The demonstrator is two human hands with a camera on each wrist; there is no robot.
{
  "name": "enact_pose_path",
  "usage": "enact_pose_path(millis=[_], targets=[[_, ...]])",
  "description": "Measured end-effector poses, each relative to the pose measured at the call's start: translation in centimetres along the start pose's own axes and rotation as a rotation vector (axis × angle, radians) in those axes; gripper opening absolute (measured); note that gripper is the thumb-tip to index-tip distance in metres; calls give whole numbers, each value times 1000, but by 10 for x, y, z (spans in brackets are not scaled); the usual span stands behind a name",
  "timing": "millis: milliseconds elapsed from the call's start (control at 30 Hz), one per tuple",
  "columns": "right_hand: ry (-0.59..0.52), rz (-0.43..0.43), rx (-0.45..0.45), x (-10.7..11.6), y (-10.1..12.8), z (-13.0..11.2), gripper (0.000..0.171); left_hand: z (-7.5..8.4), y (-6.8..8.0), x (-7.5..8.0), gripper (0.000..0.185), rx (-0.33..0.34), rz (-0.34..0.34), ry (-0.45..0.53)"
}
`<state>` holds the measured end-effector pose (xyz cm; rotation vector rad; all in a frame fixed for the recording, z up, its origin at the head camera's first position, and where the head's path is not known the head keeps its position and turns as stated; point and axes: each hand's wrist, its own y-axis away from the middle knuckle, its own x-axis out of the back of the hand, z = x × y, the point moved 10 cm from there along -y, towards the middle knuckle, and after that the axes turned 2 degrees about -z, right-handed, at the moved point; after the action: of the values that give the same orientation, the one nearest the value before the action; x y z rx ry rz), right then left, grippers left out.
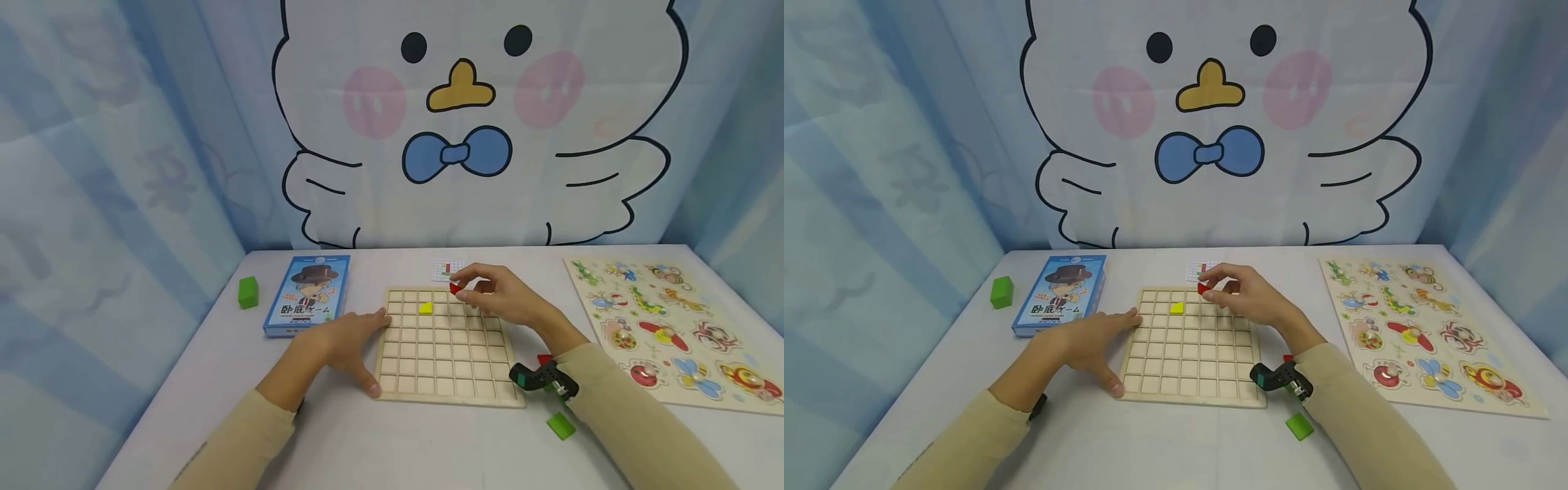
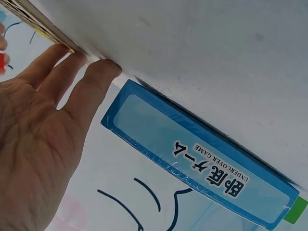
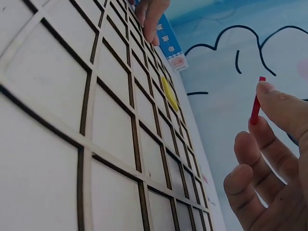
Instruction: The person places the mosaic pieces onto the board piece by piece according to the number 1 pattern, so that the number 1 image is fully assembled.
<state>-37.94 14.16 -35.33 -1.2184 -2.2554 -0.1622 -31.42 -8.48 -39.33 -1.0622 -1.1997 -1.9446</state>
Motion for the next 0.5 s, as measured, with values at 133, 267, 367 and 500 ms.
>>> enact_pose_path(millis=[133, 267, 367, 500], targets=[[29, -16, 3, -7, -6, 1, 33, 0, 0, 0, 128, 0, -5, -7], [60, -27, 30, -11, -13, 0, 29, 1, 0, 1, 127, 1, -4, -13], [84, -38, 40, -15, -18, 2, 28, 1, 0, 1, 127, 2, -5, -16], [124, -58, 20, -21, -22, 7, 25, 2, -1, 0, 126, 4, -8, -18]])
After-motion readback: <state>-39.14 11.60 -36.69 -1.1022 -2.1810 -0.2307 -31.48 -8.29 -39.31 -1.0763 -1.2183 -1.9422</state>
